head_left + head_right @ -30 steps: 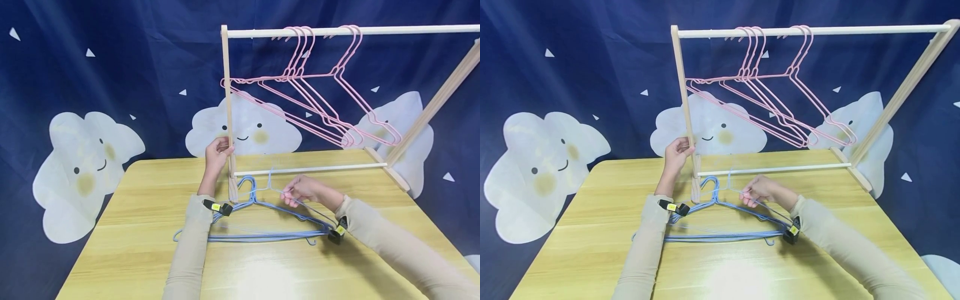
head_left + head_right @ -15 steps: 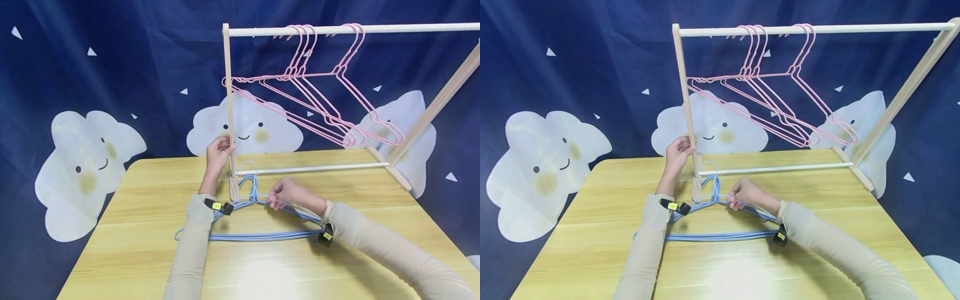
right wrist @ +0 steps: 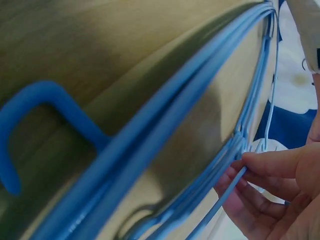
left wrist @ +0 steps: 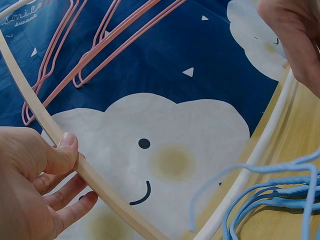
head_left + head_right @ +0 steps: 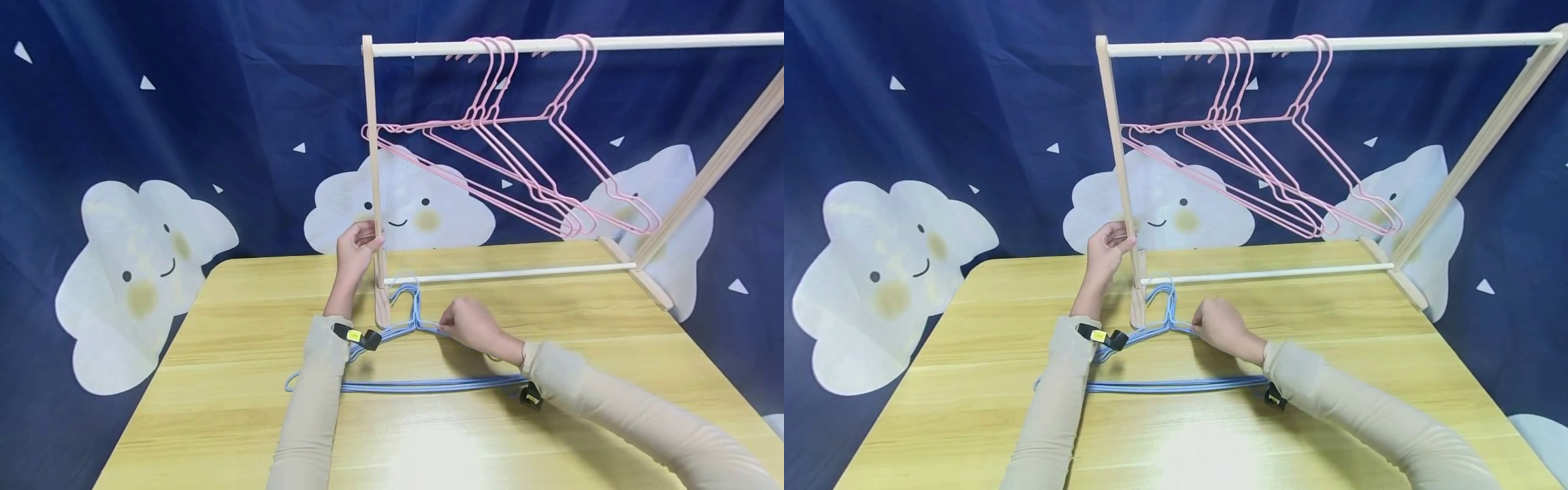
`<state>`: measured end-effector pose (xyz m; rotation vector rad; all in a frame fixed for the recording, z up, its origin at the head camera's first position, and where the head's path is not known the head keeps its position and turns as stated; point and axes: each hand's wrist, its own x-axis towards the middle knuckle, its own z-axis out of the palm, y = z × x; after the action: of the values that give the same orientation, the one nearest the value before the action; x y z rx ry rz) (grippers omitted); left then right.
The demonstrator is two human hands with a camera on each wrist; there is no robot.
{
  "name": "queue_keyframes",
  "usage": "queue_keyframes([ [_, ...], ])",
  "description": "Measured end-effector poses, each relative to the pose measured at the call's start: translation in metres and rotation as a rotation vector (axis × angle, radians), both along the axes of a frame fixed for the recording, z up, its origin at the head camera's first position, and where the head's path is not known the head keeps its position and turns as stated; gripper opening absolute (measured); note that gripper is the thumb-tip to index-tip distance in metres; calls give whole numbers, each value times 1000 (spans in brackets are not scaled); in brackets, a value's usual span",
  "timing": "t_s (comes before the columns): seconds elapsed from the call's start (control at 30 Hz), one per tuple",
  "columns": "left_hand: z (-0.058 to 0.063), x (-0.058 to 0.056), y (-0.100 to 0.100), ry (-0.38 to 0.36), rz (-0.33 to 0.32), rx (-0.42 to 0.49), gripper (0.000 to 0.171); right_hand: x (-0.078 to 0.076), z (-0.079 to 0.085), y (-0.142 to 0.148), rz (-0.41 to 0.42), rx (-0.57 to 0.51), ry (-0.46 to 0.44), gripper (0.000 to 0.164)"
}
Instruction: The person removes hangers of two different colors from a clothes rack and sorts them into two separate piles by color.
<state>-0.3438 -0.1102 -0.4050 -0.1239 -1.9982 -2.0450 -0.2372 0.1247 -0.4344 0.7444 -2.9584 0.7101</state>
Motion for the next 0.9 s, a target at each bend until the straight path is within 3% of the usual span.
queue_keyframes([
  [0.43,3,-2,0,13,6,-13,30,1,-3,-7,-54,80,47,11],
  [0.7,1,-1,-1,7,7,-26,30,2,-5,-10,-56,54,42,19],
  [0.9,-1,0,-1,4,3,-25,30,3,-8,-10,-69,59,35,16],
])
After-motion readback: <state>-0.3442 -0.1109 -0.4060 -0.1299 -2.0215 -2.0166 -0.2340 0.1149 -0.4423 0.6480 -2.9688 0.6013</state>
